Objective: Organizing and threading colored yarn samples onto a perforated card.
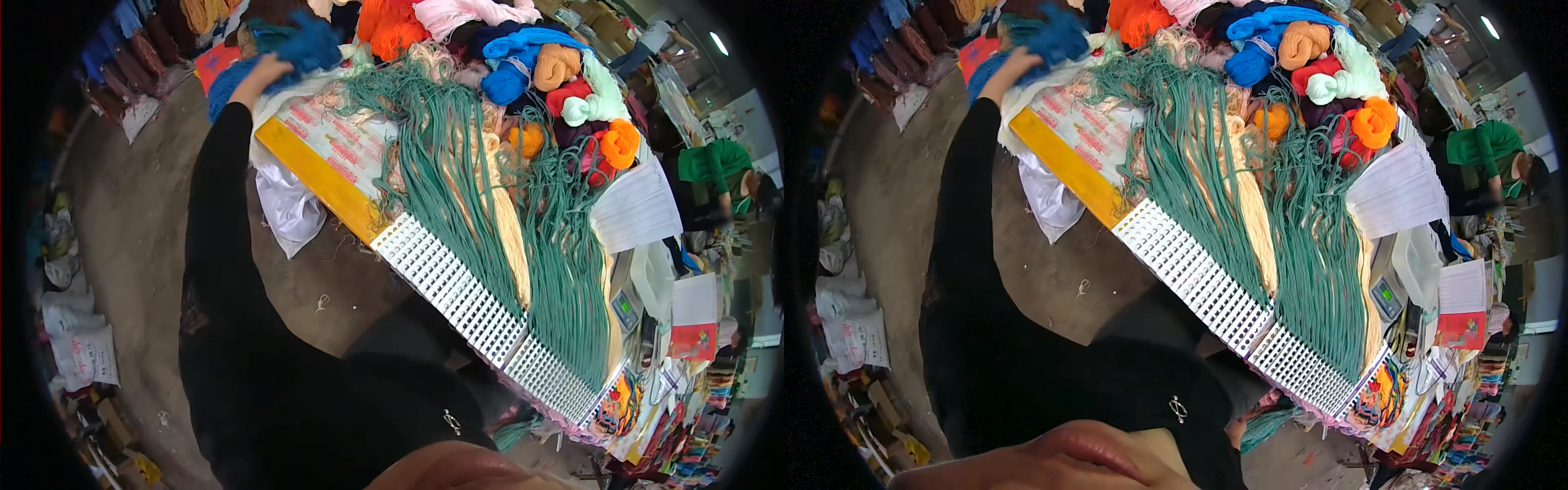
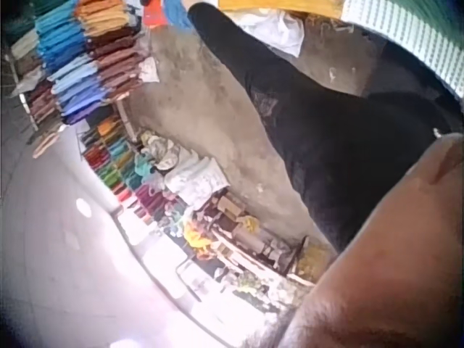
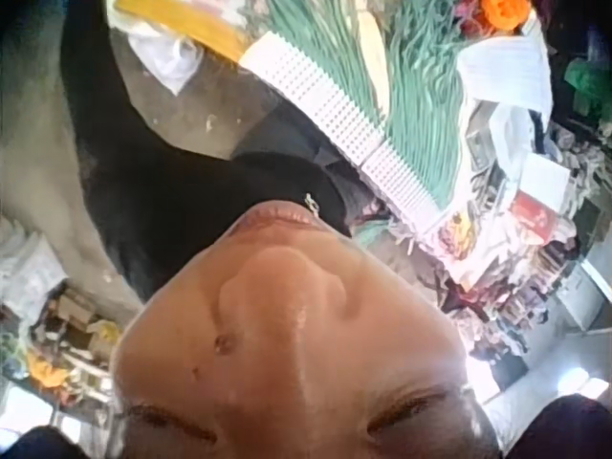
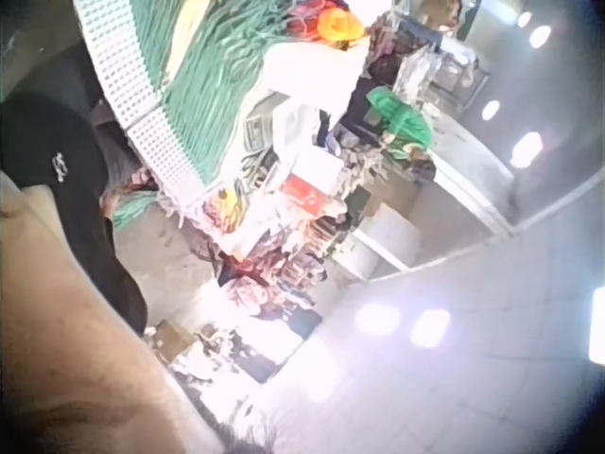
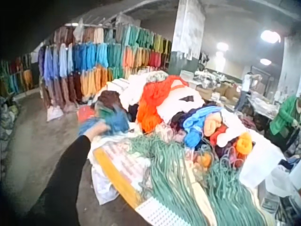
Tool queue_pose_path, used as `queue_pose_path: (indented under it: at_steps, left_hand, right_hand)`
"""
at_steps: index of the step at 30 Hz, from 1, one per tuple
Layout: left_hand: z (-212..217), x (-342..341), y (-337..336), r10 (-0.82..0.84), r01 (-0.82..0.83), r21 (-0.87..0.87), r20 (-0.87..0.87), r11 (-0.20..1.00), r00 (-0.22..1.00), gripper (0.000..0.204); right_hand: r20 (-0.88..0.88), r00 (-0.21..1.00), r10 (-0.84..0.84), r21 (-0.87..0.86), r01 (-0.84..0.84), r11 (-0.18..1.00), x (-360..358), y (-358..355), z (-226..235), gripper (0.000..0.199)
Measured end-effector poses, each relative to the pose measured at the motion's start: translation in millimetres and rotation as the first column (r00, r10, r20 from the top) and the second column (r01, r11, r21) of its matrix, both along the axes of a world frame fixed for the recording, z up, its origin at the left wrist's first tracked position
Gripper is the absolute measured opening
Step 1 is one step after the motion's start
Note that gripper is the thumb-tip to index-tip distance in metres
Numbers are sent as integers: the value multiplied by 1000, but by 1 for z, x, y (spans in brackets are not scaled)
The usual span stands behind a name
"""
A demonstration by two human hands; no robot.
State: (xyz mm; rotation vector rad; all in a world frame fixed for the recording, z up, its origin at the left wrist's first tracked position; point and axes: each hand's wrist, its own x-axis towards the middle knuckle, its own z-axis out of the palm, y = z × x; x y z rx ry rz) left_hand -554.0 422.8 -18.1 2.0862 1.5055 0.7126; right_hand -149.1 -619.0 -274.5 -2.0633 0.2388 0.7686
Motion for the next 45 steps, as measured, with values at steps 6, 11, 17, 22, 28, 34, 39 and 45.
queue_pose_path:
  at_steps: [6, 11, 17, 22, 28, 34, 39, 45]
  left_hand:
    - [-40, 77, -56, 231, -248, 36, -509, 968, 829, 79]
    - [-29, 102, -73, 294, -81, 427, -461, 901, 837, 71]
    - [-40, 124, -93, 209, 28, 358, -605, 933, 768, 76]
    - [-13, 115, -83, 226, -26, 283, -704, 959, 673, 38]
    - [47, 99, -21, 208, 127, 577, -479, 807, 853, 43]
    - [29, 60, 2, 1, -35, 128, 255, 991, 967, 45]
    - [32, 19, -5, 227, -167, -155, 598, 974, 769, 47]
    - [51, 41, -31, 182, 12, -183, 982, 983, 50, 34]
  right_hand:
    - [42, 999, -3, -61, 5, 998, -3, -38, 17, 17]
    - [58, 998, 12, -88, -7, 996, -7, -47, 17, 18]
    - [96, 993, 64, -79, -57, 995, 12, -42, 6, 20]
    - [163, 985, 57, -50, -49, 998, 25, -22, -5, 22]
    - [175, 982, 76, -72, -65, 995, 7, -16, -2, 24]
    - [174, 976, 129, -77, -118, 990, 4, 1, -9, 26]
    - [193, 963, 186, -62, -177, 982, 13, 22, -13, 27]
    - [260, 947, 190, -108, -167, 980, 14, 28, -4, 29]
